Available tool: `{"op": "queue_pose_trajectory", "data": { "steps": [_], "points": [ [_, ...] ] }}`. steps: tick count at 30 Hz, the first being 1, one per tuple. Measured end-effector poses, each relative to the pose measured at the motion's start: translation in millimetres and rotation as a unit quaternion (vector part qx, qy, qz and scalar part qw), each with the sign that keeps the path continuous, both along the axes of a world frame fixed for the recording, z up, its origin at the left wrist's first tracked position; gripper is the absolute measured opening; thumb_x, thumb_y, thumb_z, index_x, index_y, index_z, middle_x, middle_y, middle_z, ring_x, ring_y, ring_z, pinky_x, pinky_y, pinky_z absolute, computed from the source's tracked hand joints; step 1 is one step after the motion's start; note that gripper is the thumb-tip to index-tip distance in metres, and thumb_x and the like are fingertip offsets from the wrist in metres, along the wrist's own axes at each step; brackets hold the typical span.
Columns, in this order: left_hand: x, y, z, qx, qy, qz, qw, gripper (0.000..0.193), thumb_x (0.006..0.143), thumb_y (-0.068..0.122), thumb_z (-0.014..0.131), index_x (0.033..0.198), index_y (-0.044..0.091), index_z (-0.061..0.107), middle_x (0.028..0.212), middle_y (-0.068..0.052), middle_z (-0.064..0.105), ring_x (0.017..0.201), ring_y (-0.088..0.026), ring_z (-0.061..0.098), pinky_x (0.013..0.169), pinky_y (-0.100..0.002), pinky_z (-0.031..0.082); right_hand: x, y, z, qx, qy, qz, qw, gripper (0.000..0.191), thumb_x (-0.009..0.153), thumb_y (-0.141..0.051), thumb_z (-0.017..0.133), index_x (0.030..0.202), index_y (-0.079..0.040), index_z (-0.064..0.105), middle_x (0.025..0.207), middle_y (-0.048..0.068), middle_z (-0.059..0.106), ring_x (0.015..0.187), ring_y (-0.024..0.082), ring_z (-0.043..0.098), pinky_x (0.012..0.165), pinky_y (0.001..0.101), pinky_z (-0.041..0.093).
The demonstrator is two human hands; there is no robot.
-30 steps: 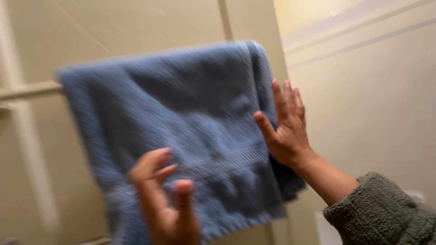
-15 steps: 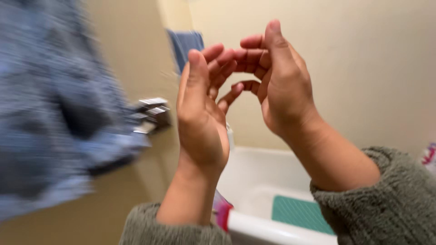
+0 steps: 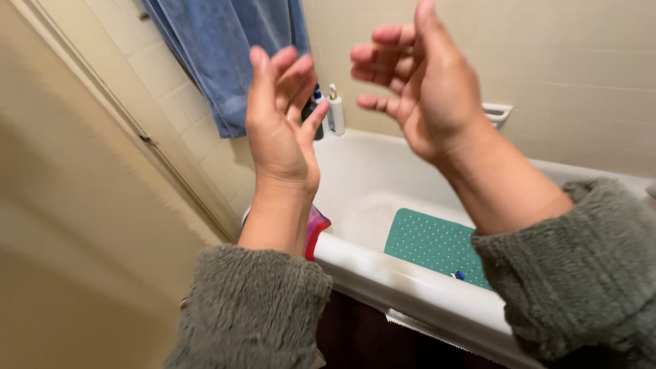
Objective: The person tidies the bathroom: they pick up a toothbrush, toothpaste and a hairbrush from the sink, place packaged wipes and bottles into the medicine cabinet, arrange bottles on the shelves, set a box on the toilet tank, load a toilet paper roll onto the wall holder, and hang towels on the door rack.
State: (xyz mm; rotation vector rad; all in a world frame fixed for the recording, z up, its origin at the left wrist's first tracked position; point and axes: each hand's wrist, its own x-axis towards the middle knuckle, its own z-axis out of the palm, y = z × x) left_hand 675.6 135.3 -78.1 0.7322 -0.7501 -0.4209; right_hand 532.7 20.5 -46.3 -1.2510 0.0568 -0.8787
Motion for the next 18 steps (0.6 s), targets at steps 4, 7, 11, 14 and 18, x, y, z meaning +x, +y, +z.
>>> {"op": "queue_pose_trajectory", "data": {
  "steps": [4,7,11,14,18],
  "points": [
    [61.0,-43.4,-64.2,0.068,0.123,0.071,0.988,0.075,0.089,0.065,0.052,0.135,0.006,0.056,0.135,-0.014,0.062,0.133,-0.031,0.054,0.107,-0.053,0.041,54.9,-35.8,-47.9,0.036,0.071,0.003,0.997,0.054,0.100,-0.058,0.037,0.110,-0.010,0.060,0.114,0.013,0.071,0.110,0.027,0.068,0.090,0.0477,0.057],
    [98.6,-90.3,-130.4,0.098,0.193,0.101,0.971,0.074,0.090,0.066,0.050,0.134,0.006,0.056,0.135,-0.015,0.060,0.132,-0.032,0.053,0.105,-0.053,0.042,89.4,-76.7,-101.6,0.081,0.105,0.011,0.991,0.054,0.100,-0.058,0.038,0.109,-0.010,0.060,0.113,0.013,0.071,0.108,0.027,0.069,0.089,0.0475,0.057],
    [169.0,-106.8,-197.2,0.133,0.224,0.137,0.956,0.074,0.090,0.066,0.050,0.133,0.006,0.055,0.136,-0.015,0.060,0.131,-0.032,0.053,0.104,-0.053,0.043,158.9,-111.1,-163.7,0.136,0.130,0.040,0.981,0.053,0.101,-0.059,0.038,0.109,-0.010,0.058,0.114,0.012,0.070,0.109,0.027,0.068,0.089,0.0474,0.056],
    [214.6,-132.0,-245.0,0.161,0.230,0.178,0.943,0.075,0.090,0.067,0.050,0.133,0.005,0.056,0.137,-0.015,0.061,0.130,-0.033,0.055,0.103,-0.053,0.044,202.4,-146.1,-219.9,0.176,0.148,0.053,0.972,0.053,0.102,-0.057,0.039,0.113,-0.009,0.057,0.118,0.013,0.070,0.111,0.027,0.068,0.091,0.0478,0.056],
    [252.2,-149.4,-300.9,0.172,0.305,0.229,0.908,0.075,0.090,0.067,0.048,0.130,0.005,0.059,0.135,-0.017,0.062,0.130,-0.032,0.056,0.100,-0.052,0.043,244.0,-169.1,-284.7,0.203,0.188,0.078,0.958,0.055,0.101,-0.057,0.037,0.117,-0.008,0.056,0.118,0.015,0.069,0.110,0.028,0.068,0.091,0.0481,0.057]
  ]
}}
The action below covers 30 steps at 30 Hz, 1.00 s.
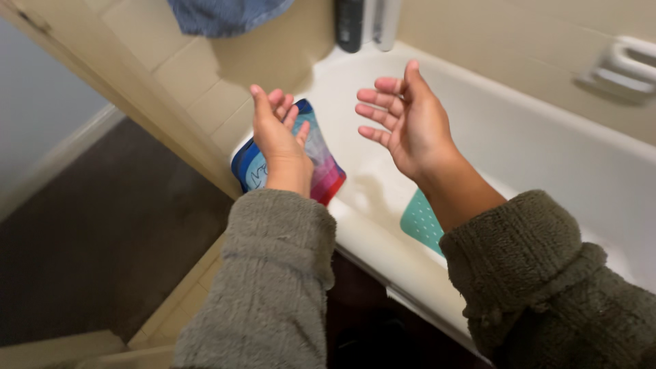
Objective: The person tidies the bathroom: they pick up a toothbrush, toothpaste and a hairbrush from the sink, place packaged wipes and bottles into the medicine cabinet, arrange bottles on the shelves, set a box on the toilet tank, load a toilet paper roll onto the wall holder, and hang towels on the door rack.
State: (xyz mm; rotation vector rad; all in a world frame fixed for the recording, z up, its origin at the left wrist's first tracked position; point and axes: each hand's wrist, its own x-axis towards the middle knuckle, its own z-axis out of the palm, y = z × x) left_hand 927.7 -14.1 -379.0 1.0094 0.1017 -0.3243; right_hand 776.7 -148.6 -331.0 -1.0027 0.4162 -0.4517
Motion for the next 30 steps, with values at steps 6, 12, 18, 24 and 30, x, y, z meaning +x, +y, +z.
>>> {"op": "queue_pose_trajectory", "data": {
  "steps": [6,12,18,24,30],
  "points": [
    [43.8,-28.6,-123.7,0.118,0.013,0.034,0.992,0.061,0.091,0.063,0.054,0.111,0.007,0.068,0.113,-0.007,0.066,0.106,-0.022,0.057,0.086,-0.042,0.046,66.3,-18.7,-129.4,0.080,0.108,0.024,0.991,0.055,0.100,-0.057,0.037,0.116,-0.008,0.055,0.117,0.015,0.070,0.108,0.028,0.068,0.088,0.0489,0.055],
    [85.3,-39.2,-227.7,0.303,-0.149,0.020,0.941,0.058,0.094,0.059,0.061,0.106,0.003,0.071,0.106,-0.011,0.073,0.102,-0.023,0.065,0.094,-0.035,0.050,109.2,-22.4,-253.1,0.122,0.164,0.057,0.977,0.055,0.102,-0.054,0.039,0.120,-0.004,0.056,0.119,0.015,0.070,0.109,0.028,0.067,0.093,0.0480,0.055],
    [117.3,-17.0,-270.5,0.583,-0.210,-0.109,0.777,0.079,0.087,0.059,0.070,0.149,0.016,0.046,0.152,-0.020,0.043,0.144,-0.037,0.036,0.118,-0.048,0.032,133.8,0.1,-338.3,0.057,0.290,0.067,0.953,0.059,0.099,-0.047,0.049,0.135,-0.002,0.056,0.129,0.016,0.066,0.118,0.030,0.064,0.100,0.0484,0.052],
    [126.8,18.3,-282.5,0.755,-0.254,-0.165,0.582,0.112,0.074,0.052,0.085,0.159,0.029,0.015,0.165,-0.024,0.005,0.151,-0.044,0.012,0.116,-0.058,0.023,137.5,14.3,-384.0,-0.059,0.492,0.066,0.866,0.065,0.092,-0.042,0.067,0.139,0.000,0.053,0.135,0.018,0.061,0.117,0.030,0.061,0.095,0.0471,0.051],
    [144.4,26.1,-275.7,0.740,-0.156,-0.293,0.585,0.136,0.066,0.053,0.089,0.165,0.027,0.000,0.164,-0.012,0.025,0.150,-0.046,0.024,0.120,-0.059,0.028,144.5,9.0,-389.8,-0.034,0.419,-0.004,0.908,0.056,0.081,-0.018,0.077,0.130,0.000,0.054,0.129,0.019,0.064,0.108,0.026,0.066,0.091,0.0418,0.054]
  ]
}}
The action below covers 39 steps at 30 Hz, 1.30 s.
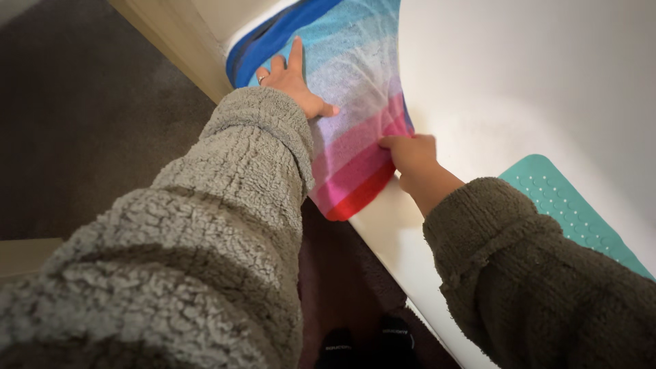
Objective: The person tidies the bathroom: they pick up a toothbrush, toothpaste and a hairbrush from the sink, place packaged wipes and bottles into the medicine cabinet, arrange bottles on the shelves, set a box on the toilet tank, load a toilet paper roll onto the wall holder, and hang towels on the door rack.
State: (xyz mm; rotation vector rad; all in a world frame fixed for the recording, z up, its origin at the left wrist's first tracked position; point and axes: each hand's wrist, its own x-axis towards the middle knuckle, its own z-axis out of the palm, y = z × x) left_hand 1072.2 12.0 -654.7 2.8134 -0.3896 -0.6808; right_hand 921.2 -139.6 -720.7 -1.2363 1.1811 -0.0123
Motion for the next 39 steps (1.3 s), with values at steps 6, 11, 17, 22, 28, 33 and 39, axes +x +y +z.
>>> {"op": "queue_pose_trajectory", "data": {
  "steps": [6,11,17,22,28,33,39],
  "points": [
    [-18.0,12.9,-37.6,-0.038,-0.003,0.053,0.998,0.117,0.072,0.057,0.079,0.163,0.018,0.017,0.167,-0.011,0.023,0.149,-0.047,0.024,0.120,-0.053,0.026,-10.5,21.0,35.3,0.130,-0.162,-0.139,0.968,0.049,0.074,0.007,0.061,0.118,-0.008,0.045,0.108,0.012,0.058,0.094,0.024,0.061,0.082,0.0441,0.057],
    [-54.2,14.2,-49.1,-0.232,0.063,0.214,0.947,0.085,0.096,0.070,0.038,0.154,0.008,0.041,0.158,-0.018,0.040,0.147,-0.039,0.033,0.122,-0.047,0.021,-41.5,34.6,110.8,0.174,-0.229,-0.062,0.956,0.060,0.067,0.010,0.048,0.121,-0.016,0.051,0.105,0.006,0.063,0.087,0.021,0.064,0.078,0.0373,0.058],
    [-120.0,-15.3,31.2,-0.635,0.257,0.153,0.712,0.083,0.096,0.069,0.038,0.145,0.005,0.055,0.150,-0.019,0.058,0.140,-0.033,0.054,0.116,-0.043,0.040,-123.6,2.2,270.9,0.201,-0.327,0.140,0.913,0.079,0.065,0.005,0.046,0.142,-0.011,0.053,0.113,0.013,0.064,0.093,0.024,0.061,0.082,0.0387,0.055],
    [-182.9,-20.5,178.7,-0.662,0.484,0.194,0.538,0.088,0.087,0.073,0.045,0.149,0.010,0.048,0.150,-0.017,0.056,0.136,-0.034,0.055,0.110,-0.048,0.044,-194.6,-30.6,429.1,0.207,-0.478,0.181,0.834,0.070,0.070,-0.003,0.053,0.140,-0.001,0.048,0.130,0.023,0.062,0.115,0.035,0.065,0.100,0.0484,0.050],
    [-262.0,8.0,320.6,-0.727,0.564,0.030,0.392,0.078,0.085,0.054,0.066,0.143,0.005,0.052,0.140,-0.021,0.061,0.126,-0.035,0.061,0.106,-0.052,0.050,-279.9,-30.2,567.7,-0.034,-0.520,0.114,0.846,0.066,0.087,-0.010,0.060,0.150,0.004,0.048,0.135,0.023,0.062,0.119,0.029,0.064,0.105,0.0429,0.049],
    [-301.1,49.4,449.8,-0.745,0.478,-0.044,0.464,0.055,0.085,0.018,0.072,0.136,0.001,0.060,0.123,-0.014,0.073,0.114,-0.028,0.069,0.104,-0.043,0.053,-357.7,-7.5,664.5,-0.241,-0.497,0.100,0.827,0.062,0.090,-0.010,0.057,0.150,0.004,0.055,0.125,0.024,0.067,0.104,0.028,0.069,0.094,0.0402,0.055],
    [-385.4,139.9,589.2,-0.815,0.269,-0.066,0.509,0.045,0.085,0.020,0.072,0.124,-0.002,0.069,0.116,-0.012,0.075,0.104,-0.024,0.071,0.096,-0.037,0.055,-432.8,81.9,762.7,-0.295,-0.566,0.063,0.767,0.045,0.098,-0.018,0.048,0.138,0.001,0.056,0.119,0.016,0.068,0.102,0.022,0.070,0.089,0.0381,0.059]
  ]
}}
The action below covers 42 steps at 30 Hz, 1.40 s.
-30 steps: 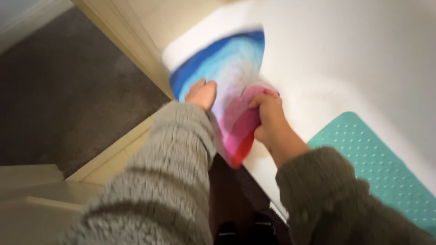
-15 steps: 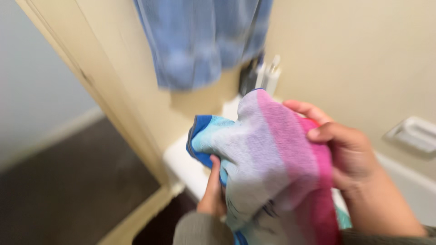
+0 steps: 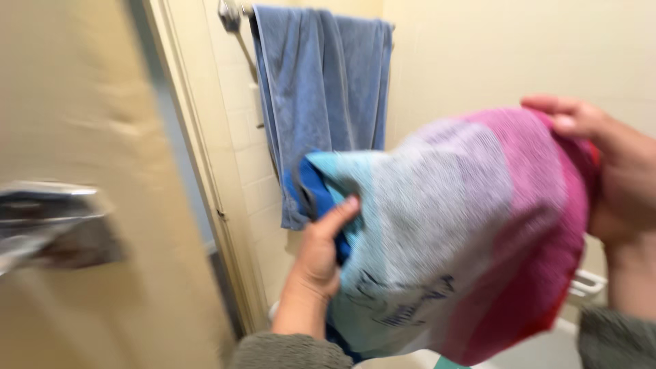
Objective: The person tidies the bathroom: they pick up a toothbrush, toothpaste and a hairbrush from the sink, place packaged wipes and bottles into the medicine cabinet, arrange bottles on the shelves, set a box on the toilet tank, load a toilet paper roll onto the wall holder, and hang towels on the door rack.
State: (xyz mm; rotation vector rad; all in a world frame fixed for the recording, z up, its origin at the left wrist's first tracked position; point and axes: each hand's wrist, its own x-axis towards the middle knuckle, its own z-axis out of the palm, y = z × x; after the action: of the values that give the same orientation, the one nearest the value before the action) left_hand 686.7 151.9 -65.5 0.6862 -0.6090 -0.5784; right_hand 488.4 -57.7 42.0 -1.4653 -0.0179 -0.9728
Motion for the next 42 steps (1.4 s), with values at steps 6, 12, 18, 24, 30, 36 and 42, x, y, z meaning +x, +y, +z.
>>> {"op": "queue_pose_trajectory", "data": {
  "steps": [6,12,18,24,30,36,42],
  "points": [
    [-71.6,124.8,122.6,-0.083,-0.049,-0.049,0.994,0.039,0.088,0.022,0.071,0.120,0.000,0.070,0.112,-0.011,0.075,0.099,-0.023,0.070,0.091,-0.037,0.055,-64.4,124.6,106.0,-0.062,-0.075,-0.043,0.994,0.039,0.096,-0.011,0.048,0.131,0.000,0.060,0.113,0.011,0.070,0.096,0.016,0.070,0.089,0.0324,0.059],
    [-147.6,234.7,145.8,0.030,-0.122,-0.001,0.992,0.047,0.080,0.027,0.075,0.121,0.004,0.071,0.111,-0.005,0.076,0.099,-0.018,0.071,0.091,-0.034,0.056,-123.2,241.9,130.6,-0.082,-0.095,-0.218,0.968,0.047,0.090,0.000,0.048,0.136,-0.007,0.056,0.114,0.008,0.066,0.100,0.017,0.069,0.091,0.0349,0.057],
    [-139.1,364.6,102.9,-0.025,-0.233,0.050,0.971,0.065,0.076,0.022,0.081,0.136,0.005,0.061,0.126,-0.007,0.073,0.116,-0.018,0.069,0.104,-0.032,0.052,-89.5,277.8,108.4,-0.027,-0.087,-0.196,0.976,0.050,0.088,0.002,0.055,0.137,-0.007,0.056,0.116,0.009,0.070,0.103,0.017,0.071,0.093,0.0341,0.056],
    [-87.8,466.2,55.5,0.122,-0.358,0.112,0.919,0.064,0.079,0.024,0.079,0.137,0.004,0.059,0.127,-0.009,0.073,0.117,-0.021,0.069,0.104,-0.034,0.052,-0.4,244.9,-31.9,0.097,0.063,-0.024,0.993,0.053,0.086,0.004,0.062,0.137,-0.008,0.056,0.118,0.010,0.073,0.106,0.018,0.073,0.095,0.0333,0.056],
    [-7.2,544.0,-3.0,0.278,-0.156,0.196,0.927,0.064,0.081,0.026,0.076,0.138,0.004,0.058,0.125,-0.010,0.072,0.116,-0.023,0.069,0.101,-0.035,0.053,107.5,266.1,-179.0,0.180,0.264,0.194,0.928,0.057,0.083,0.005,0.069,0.137,-0.008,0.056,0.120,0.011,0.076,0.108,0.018,0.074,0.097,0.0325,0.055],
    [52.4,656.0,-52.2,0.335,-0.032,0.295,0.894,0.064,0.082,0.029,0.074,0.139,0.004,0.056,0.124,-0.012,0.072,0.115,-0.025,0.069,0.099,-0.037,0.053,173.7,349.2,-233.7,0.103,0.332,0.344,0.872,0.062,0.081,0.007,0.076,0.138,-0.008,0.056,0.122,0.012,0.080,0.111,0.018,0.076,0.099,0.0316,0.054],
    [98.3,759.9,-49.8,0.345,-0.017,0.376,0.860,0.064,0.083,0.031,0.071,0.139,0.004,0.054,0.123,-0.014,0.071,0.114,-0.027,0.069,0.097,-0.038,0.054,240.9,495.2,-209.0,-0.076,0.213,0.440,0.869,0.063,0.078,0.010,0.069,0.139,-0.007,0.063,0.119,0.007,0.076,0.113,0.016,0.069,0.102,0.0321,0.052]
  ]
}}
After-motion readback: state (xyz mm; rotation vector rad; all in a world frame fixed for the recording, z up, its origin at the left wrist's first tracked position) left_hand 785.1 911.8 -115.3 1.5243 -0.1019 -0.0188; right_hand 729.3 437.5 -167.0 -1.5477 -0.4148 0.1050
